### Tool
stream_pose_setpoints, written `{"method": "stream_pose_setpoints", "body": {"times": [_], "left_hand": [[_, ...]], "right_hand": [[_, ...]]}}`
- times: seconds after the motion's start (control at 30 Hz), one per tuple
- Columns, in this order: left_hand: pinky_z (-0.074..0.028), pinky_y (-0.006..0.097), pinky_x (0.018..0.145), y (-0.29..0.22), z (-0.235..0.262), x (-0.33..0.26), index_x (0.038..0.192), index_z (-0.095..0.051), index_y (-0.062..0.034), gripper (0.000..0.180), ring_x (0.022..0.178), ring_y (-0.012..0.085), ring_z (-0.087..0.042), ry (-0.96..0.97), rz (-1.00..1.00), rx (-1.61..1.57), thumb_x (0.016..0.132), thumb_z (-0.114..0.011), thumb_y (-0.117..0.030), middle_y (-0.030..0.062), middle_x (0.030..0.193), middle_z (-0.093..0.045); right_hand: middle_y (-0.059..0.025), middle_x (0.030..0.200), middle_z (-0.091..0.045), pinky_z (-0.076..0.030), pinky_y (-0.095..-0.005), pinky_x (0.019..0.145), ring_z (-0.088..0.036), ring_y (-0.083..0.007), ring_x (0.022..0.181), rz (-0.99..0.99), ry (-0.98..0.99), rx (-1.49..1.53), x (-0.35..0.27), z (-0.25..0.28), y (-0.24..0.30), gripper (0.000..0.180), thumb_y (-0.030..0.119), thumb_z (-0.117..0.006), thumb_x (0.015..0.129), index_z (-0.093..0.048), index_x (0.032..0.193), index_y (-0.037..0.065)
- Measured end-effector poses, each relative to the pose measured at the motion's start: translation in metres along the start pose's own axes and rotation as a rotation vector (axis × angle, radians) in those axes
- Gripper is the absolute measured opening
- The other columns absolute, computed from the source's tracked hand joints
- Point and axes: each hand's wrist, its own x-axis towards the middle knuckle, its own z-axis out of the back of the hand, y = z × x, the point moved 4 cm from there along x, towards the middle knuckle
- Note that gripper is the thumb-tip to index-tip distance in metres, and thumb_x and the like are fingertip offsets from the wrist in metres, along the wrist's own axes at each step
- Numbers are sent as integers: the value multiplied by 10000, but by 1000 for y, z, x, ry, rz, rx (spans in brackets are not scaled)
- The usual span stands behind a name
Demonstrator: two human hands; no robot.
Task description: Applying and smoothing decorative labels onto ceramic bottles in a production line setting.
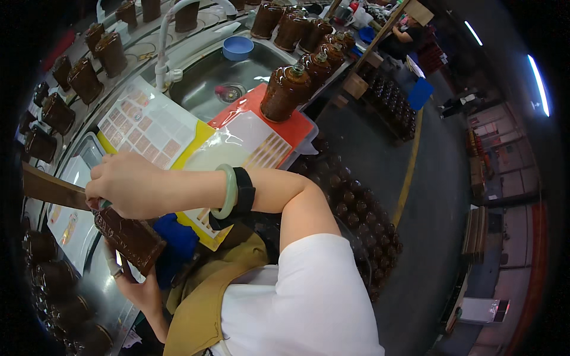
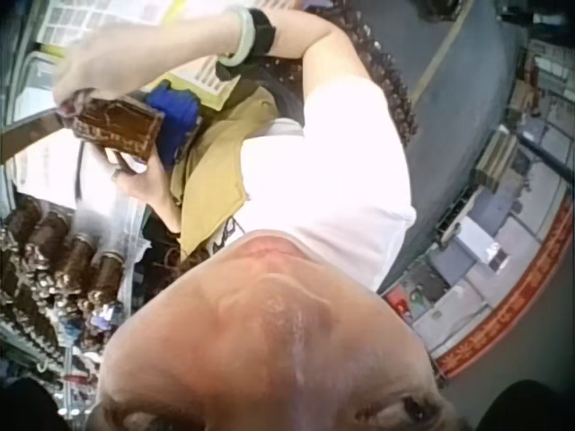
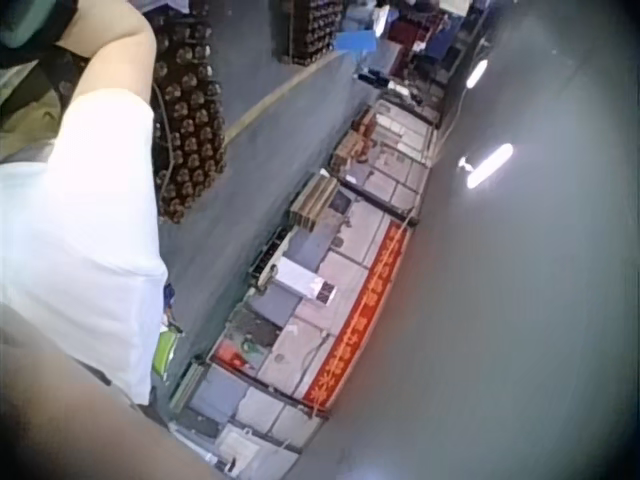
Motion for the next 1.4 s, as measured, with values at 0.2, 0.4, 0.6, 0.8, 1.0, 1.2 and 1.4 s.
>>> {"method": "stream_pose_setpoints", "body": {"times": [0.2,0.4,0.6,0.8,1.0,1.2,1.4], "left_hand": [[-421,400,1138,24,3,-8,1597,-276,15,923,1408,266,-464,17,117,-150,799,-738,62,193,1563,-420],[-435,393,1123,29,1,-11,1603,-261,14,960,1392,257,-473,34,161,-231,771,-734,81,185,1565,-416],[-401,410,1152,-2,-5,-2,1600,-270,-3,1005,1431,266,-431,23,42,-25,749,-803,39,162,1576,-409],[-421,406,1137,10,-3,4,1589,-299,2,975,1420,269,-454,-48,45,-51,756,-807,19,171,1561,-429],[-469,406,1102,3,8,-3,1576,-316,16,999,1396,269,-480,-51,104,-46,730,-848,-8,176,1540,-449],[-475,380,1097,8,-3,-1,1572,-320,23,960,1353,259,-542,-35,139,-150,754,-823,3,194,1503,-503],[-498,375,1072,8,2,1,1575,-290,34,972,1299,295,-603,-27,153,-235,768,-829,-27,229,1482,-525]], "right_hand": [[-80,951,-683,-522,-418,865,-651,-313,969,-19,-3,15,-2,1,0,247,65,-727,732,-730,966,144],[-81,949,-671,-527,-420,843,-648,-314,962,-30,9,-7,-6,2,4,250,65,-720,739,-729,974,147],[-82,917,-645,-526,-421,823,-643,-315,943,6,-19,11,-6,-9,2,242,60,-714,735,-740,960,146],[-81,890,-633,-523,-418,811,-643,-311,937,-18,-56,-15,-8,-4,-1,229,55,-714,714,-748,921,149],[-88,872,-641,-534,-441,780,-657,-335,878,-16,-86,48,-7,-2,1,230,40,-687,707,-738,910,136],[-104,900,-695,-521,-341,751,-670,-264,837,-47,56,110,-8,13,4,140,-42,-717,858,-713,984,18],[-87,890,-700,-518,-301,745,-683,-186,829,-128,196,276,2,19,26,185,-87,-682,846,-727,1008,-9]]}}
